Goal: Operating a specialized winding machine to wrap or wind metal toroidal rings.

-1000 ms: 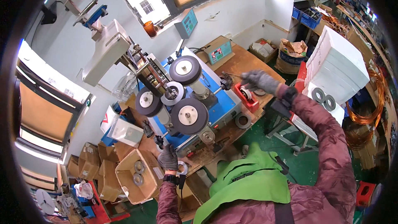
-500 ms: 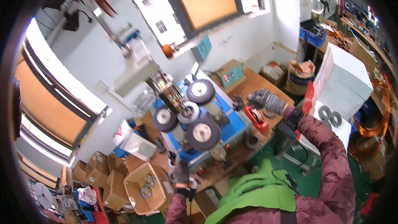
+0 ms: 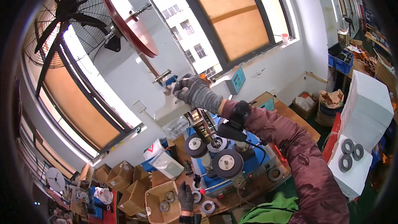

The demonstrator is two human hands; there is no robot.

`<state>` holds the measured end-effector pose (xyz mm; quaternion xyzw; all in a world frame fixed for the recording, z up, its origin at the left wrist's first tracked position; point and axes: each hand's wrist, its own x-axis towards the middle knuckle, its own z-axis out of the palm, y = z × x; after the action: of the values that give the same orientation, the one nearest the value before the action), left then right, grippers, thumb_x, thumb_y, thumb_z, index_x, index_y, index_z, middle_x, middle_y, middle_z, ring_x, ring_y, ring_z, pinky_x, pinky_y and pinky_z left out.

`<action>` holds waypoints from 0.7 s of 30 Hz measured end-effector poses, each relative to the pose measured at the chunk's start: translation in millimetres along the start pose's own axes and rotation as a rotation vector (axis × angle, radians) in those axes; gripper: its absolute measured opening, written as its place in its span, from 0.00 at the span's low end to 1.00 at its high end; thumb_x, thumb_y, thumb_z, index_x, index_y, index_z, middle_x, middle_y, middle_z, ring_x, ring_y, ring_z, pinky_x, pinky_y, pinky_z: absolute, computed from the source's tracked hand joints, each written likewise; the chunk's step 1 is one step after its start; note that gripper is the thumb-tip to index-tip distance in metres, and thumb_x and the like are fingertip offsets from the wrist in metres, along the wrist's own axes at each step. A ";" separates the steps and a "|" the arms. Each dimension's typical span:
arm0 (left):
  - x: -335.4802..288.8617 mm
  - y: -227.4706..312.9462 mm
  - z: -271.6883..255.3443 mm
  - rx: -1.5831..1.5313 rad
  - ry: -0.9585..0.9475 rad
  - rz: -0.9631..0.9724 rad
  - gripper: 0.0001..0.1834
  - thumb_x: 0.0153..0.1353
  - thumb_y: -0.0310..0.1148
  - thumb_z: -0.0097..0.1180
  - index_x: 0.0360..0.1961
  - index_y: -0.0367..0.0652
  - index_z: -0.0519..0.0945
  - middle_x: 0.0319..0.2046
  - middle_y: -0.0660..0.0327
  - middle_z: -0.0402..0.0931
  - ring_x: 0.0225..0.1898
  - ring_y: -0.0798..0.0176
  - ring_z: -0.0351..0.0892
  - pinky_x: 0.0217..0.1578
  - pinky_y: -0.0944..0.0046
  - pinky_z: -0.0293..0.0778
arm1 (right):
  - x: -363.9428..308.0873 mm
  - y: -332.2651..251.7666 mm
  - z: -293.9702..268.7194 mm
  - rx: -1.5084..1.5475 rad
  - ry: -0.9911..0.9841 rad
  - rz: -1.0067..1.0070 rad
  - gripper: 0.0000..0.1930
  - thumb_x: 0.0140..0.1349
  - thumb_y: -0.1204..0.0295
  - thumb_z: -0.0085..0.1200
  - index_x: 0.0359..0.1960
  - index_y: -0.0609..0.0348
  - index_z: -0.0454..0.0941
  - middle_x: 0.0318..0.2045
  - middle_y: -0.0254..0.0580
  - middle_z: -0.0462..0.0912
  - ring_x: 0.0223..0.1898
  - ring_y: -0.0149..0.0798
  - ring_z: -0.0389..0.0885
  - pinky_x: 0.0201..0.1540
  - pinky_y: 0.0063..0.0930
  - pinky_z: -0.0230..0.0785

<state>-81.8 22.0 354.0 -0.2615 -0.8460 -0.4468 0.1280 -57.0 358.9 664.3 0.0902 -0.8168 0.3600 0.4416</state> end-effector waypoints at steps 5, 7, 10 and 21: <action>-20.7 -20.3 -24.7 0.123 0.113 0.002 0.18 0.60 0.37 0.47 0.44 0.32 0.73 0.37 0.47 0.76 0.41 0.51 0.76 0.43 0.58 0.70 | -14.3 -2.2 -17.7 -0.091 0.029 -0.067 0.08 0.50 0.67 0.55 0.28 0.57 0.79 0.25 0.43 0.80 0.29 0.38 0.80 0.37 0.30 0.71; -19.5 -12.6 -27.0 0.096 0.102 -0.048 0.16 0.60 0.36 0.48 0.42 0.33 0.74 0.37 0.47 0.76 0.40 0.53 0.76 0.43 0.59 0.70 | -26.0 0.4 -27.3 -0.047 -0.229 0.097 0.07 0.50 0.68 0.54 0.28 0.57 0.80 0.24 0.41 0.80 0.27 0.37 0.80 0.34 0.28 0.72; -9.9 13.9 -26.9 -0.009 0.099 -0.007 0.14 0.60 0.33 0.48 0.42 0.34 0.75 0.37 0.49 0.76 0.39 0.54 0.76 0.42 0.60 0.70 | -49.4 15.4 -9.7 -0.027 -0.386 0.083 0.05 0.49 0.72 0.55 0.27 0.58 0.78 0.20 0.42 0.79 0.24 0.36 0.78 0.30 0.27 0.71; 22.5 116.8 45.6 -0.340 -0.313 -0.030 0.11 0.59 0.26 0.50 0.43 0.36 0.75 0.35 0.58 0.77 0.36 0.66 0.76 0.39 0.69 0.71 | -225.7 64.3 47.8 0.126 -0.626 0.333 0.09 0.49 0.62 0.55 0.28 0.51 0.77 0.23 0.44 0.78 0.28 0.48 0.78 0.33 0.38 0.68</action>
<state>-34.7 121.0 418.7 -0.3326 -0.7717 -0.5390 -0.0573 15.8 335.1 437.3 0.0889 -0.8922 0.4317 0.0988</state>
